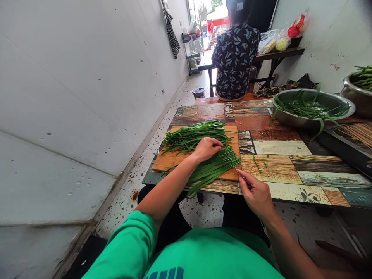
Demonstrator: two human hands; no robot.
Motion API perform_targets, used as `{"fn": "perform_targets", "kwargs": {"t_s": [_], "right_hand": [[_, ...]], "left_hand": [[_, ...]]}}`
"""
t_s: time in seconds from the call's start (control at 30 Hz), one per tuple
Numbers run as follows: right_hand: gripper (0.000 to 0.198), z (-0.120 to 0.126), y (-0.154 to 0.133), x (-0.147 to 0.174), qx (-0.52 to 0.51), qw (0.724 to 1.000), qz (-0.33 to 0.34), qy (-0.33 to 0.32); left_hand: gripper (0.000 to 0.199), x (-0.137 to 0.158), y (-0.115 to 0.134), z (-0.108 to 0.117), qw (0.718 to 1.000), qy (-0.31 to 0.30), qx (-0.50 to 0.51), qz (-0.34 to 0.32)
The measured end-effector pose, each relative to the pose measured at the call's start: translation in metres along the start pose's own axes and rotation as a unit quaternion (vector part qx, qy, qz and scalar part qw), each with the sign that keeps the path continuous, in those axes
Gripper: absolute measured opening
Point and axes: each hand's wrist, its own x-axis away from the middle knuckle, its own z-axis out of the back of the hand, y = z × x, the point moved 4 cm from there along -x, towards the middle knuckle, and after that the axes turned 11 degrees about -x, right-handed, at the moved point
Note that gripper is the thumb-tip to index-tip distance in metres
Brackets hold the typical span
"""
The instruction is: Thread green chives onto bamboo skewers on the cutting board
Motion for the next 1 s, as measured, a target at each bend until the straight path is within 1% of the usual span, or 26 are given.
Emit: {"fn": "perform_targets", "kwargs": {"t_s": [0.07, 0.2, 0.63, 0.77, 0.83, 0.97, 1.0], "right_hand": [[0.032, 0.0000, 0.0002, 0.0002, 0.000, 1.000, 0.000, 0.000], [0.033, 0.0004, -0.0003, 0.0006, -0.002, 1.000, -0.007, -0.003], [0.033, 0.0004, 0.0011, 0.0004, 0.002, 1.000, 0.001, 0.001], [0.033, 0.0007, -0.0002, 0.0001, 0.002, 1.000, -0.002, 0.000], [0.033, 0.0009, -0.0001, 0.0004, 0.004, 1.000, -0.001, 0.001], [0.033, 0.0007, 0.0012, 0.0012, 0.010, 1.000, 0.006, 0.003], [0.033, 0.0004, 0.0016, 0.0013, 0.010, 1.000, 0.006, 0.002]], "left_hand": [[0.023, 0.0000, 0.0000, 0.0014, 1.000, 0.007, 0.000, 0.010], [0.025, -0.0001, 0.0001, -0.0002, 1.000, -0.004, 0.015, 0.000], [0.020, 0.0019, 0.0013, -0.0001, 1.000, 0.018, 0.021, -0.012], [0.022, 0.0042, 0.0022, 0.0003, 0.999, 0.013, 0.033, -0.008], [0.023, 0.0058, 0.0028, 0.0014, 0.999, -0.005, 0.039, -0.009], [0.027, 0.0084, 0.0066, 0.0049, 0.995, -0.083, 0.040, -0.039], [0.027, 0.0080, 0.0072, 0.0070, 0.995, -0.087, 0.028, -0.040]]}}
